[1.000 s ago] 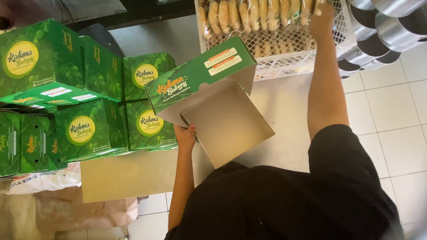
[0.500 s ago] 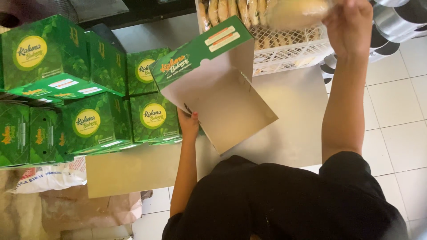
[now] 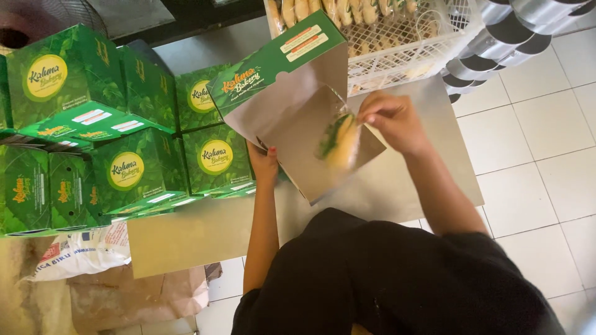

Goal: Packing individual loaves of bread into green cardboard product boxes.

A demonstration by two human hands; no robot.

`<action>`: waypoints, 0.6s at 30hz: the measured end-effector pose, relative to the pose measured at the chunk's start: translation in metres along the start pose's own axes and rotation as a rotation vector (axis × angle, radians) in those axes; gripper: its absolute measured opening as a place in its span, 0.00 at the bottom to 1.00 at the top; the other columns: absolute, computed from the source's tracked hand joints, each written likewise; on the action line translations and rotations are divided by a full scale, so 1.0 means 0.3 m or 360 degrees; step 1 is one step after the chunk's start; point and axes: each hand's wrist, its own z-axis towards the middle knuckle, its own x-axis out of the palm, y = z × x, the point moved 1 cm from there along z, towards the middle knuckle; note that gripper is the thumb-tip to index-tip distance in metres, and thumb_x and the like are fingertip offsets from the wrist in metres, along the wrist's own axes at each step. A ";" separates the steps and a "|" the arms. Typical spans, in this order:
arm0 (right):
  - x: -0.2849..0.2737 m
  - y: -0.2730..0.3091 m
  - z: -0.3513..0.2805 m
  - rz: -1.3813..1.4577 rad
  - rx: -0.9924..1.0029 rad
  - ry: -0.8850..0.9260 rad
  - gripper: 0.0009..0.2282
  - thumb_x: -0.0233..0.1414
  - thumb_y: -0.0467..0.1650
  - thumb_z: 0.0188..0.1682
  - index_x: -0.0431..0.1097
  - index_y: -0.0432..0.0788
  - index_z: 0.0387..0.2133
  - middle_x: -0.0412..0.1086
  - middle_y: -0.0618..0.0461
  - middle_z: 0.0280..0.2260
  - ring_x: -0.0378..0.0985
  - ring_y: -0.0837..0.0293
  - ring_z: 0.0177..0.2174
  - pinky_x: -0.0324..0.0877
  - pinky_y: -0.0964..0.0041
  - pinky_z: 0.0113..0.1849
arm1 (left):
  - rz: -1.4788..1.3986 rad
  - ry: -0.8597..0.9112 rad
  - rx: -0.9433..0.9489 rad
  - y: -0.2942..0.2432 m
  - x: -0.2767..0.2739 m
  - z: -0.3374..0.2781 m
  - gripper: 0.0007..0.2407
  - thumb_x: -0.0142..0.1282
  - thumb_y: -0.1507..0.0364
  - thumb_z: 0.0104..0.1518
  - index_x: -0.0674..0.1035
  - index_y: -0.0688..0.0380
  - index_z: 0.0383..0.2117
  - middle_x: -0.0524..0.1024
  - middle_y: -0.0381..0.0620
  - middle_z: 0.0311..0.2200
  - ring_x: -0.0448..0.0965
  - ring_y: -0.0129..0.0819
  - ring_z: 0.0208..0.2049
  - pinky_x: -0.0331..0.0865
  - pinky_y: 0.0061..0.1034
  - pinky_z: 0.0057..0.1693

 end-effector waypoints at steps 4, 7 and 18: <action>0.079 0.024 -0.043 -0.0686 0.0247 0.0382 0.03 0.57 0.26 0.50 0.77 0.37 0.33 0.77 0.45 0.40 0.79 0.52 0.41 0.72 0.61 0.46 | 0.0015 0.0014 0.0037 0.045 -0.017 0.003 0.47 0.66 0.46 0.51 0.54 0.65 0.70 0.63 0.54 0.66 0.65 0.44 0.66 0.59 0.37 0.70; 0.126 0.057 -0.057 -0.1227 0.0375 0.0611 0.06 0.57 0.27 0.46 0.79 0.38 0.34 0.77 0.46 0.40 0.79 0.48 0.39 0.73 0.59 0.44 | -0.0010 0.0033 0.0045 0.075 -0.031 -0.002 0.47 0.68 0.48 0.51 0.55 0.66 0.69 0.63 0.55 0.65 0.64 0.45 0.66 0.58 0.38 0.71; 0.168 0.000 -0.033 -0.1261 0.0362 -0.0413 0.11 0.60 0.29 0.47 0.71 0.38 0.41 0.75 0.47 0.40 0.80 0.51 0.41 0.75 0.58 0.42 | 0.0082 0.0134 -0.0008 -0.045 -0.032 -0.022 0.36 0.64 0.59 0.60 0.59 0.66 0.69 0.65 0.53 0.65 0.65 0.42 0.66 0.59 0.37 0.70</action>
